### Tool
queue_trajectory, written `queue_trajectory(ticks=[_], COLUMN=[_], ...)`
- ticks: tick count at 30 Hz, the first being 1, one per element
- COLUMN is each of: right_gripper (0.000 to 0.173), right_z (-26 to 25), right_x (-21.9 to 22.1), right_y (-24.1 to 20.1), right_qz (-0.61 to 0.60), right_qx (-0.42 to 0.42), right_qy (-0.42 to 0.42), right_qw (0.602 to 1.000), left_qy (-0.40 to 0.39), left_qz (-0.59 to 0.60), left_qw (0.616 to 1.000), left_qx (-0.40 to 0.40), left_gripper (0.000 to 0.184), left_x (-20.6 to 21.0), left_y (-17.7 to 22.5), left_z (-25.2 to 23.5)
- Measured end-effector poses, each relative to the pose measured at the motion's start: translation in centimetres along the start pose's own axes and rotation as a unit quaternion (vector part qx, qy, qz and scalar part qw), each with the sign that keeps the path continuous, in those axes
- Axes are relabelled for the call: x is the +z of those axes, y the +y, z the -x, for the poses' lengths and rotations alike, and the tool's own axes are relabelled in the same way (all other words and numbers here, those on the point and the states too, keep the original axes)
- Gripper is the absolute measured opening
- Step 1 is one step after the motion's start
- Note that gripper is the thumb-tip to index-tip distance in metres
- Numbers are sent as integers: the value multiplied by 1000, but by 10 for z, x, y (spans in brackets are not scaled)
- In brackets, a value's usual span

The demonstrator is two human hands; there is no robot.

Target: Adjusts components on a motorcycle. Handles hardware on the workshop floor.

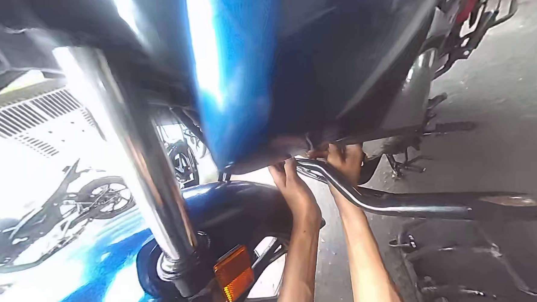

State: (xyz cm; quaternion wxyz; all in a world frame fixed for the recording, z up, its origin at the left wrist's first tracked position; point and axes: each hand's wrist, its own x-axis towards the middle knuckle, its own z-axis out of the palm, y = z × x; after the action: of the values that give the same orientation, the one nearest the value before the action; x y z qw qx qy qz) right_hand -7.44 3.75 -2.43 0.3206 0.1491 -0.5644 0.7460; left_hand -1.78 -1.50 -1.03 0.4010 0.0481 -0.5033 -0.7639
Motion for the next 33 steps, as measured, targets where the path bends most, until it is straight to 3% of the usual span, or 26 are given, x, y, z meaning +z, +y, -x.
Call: queue_trajectory(ticks=[4, 7, 10, 15, 23, 26, 28, 33], right_gripper=[16, 17, 12, 16, 17, 14, 9, 15], right_z=[-6, -7, -11, -34, -48, -43, -39, -37], right_x=[-8, -14, -8, -7, -4, -7, -7, -5], right_y=[-11, -27, -39, -17, -17, -19, -17, -16], right_qz=[34, 57, 76, 107, 98, 92, 79, 29], right_qx=[26, 29, 69, 74, 61, 42, 84, 64], right_qy=[-67, -111, -111, -113, -89, -96, -86, -55], right_qw=[997, 992, 989, 985, 989, 990, 990, 996], left_qy=[10, 29, 31, 16, 56, 17, -8, 35], left_qz=[7, 18, 18, 27, 45, 65, 100, 109], left_qw=[1000, 999, 998, 999, 996, 998, 995, 992], left_qx=[-7, -30, -44, -39, -54, -13, 5, 47], left_gripper=[45, 55, 60, 67, 60, 54, 51, 41], left_x=[1, 4, 4, 3, 12, 10, 13, 16], left_y=[2, 7, 6, -2, 3, -8, -20, -28], left_z=[4, 5, 7, 11, 7, -10, -28, -39])
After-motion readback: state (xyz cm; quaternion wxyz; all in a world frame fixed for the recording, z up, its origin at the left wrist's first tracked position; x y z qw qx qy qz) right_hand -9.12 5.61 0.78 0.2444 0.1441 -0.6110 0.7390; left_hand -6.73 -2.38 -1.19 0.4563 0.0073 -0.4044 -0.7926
